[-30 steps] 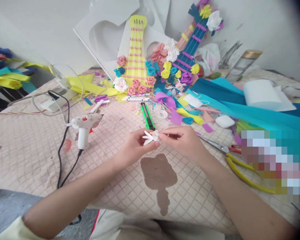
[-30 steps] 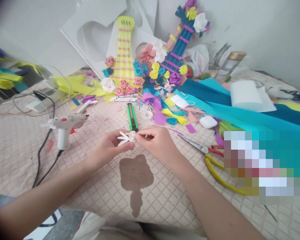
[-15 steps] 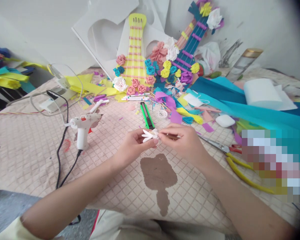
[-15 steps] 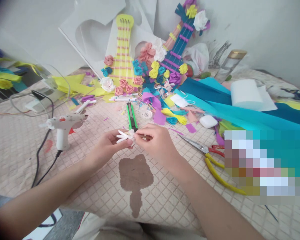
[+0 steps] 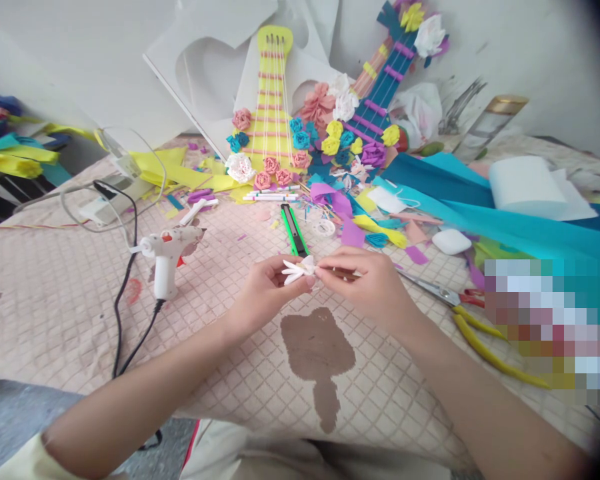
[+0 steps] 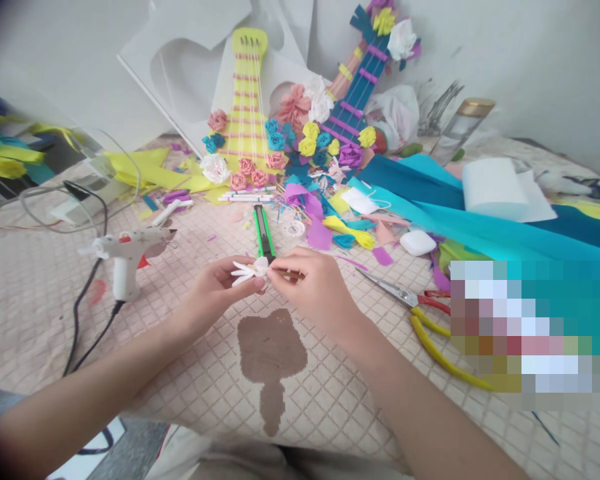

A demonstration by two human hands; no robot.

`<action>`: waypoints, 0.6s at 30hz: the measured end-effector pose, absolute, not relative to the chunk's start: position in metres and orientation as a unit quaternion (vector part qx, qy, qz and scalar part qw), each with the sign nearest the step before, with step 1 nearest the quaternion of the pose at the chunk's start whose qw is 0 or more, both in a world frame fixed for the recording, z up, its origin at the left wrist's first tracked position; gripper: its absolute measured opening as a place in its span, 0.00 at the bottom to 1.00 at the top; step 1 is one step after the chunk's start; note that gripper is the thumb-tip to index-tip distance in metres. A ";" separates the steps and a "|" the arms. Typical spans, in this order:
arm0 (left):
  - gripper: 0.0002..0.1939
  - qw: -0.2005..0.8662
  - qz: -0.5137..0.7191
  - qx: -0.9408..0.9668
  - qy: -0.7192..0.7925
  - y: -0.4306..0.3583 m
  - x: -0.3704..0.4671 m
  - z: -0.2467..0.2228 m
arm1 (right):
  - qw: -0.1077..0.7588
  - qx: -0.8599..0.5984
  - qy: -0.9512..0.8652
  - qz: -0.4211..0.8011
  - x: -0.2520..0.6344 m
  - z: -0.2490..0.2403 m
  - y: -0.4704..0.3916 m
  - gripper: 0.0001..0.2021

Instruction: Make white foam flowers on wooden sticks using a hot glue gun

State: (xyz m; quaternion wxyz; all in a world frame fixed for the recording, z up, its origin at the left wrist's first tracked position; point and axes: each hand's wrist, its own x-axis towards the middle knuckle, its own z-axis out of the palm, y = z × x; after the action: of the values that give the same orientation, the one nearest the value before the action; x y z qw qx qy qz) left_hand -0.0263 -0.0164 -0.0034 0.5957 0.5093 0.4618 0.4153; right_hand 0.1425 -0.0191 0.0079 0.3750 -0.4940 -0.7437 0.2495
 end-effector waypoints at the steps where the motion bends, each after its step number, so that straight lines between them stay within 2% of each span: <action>1: 0.14 0.599 0.415 0.506 0.462 -0.017 -0.026 -0.003 | 0.376 -0.495 -0.743 0.249 0.142 0.008 -0.019 0.07; 18: 0.15 0.621 0.425 0.475 0.456 -0.017 -0.026 0.000 | 0.385 -0.499 -0.731 0.261 0.142 0.008 -0.020 0.05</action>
State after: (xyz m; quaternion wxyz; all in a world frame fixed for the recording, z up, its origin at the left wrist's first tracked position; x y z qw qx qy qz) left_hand -0.0257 -0.0169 -0.0005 0.6213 0.4753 0.4556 0.4249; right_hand 0.1419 -0.0199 0.0083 0.3852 -0.4988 -0.7312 0.2611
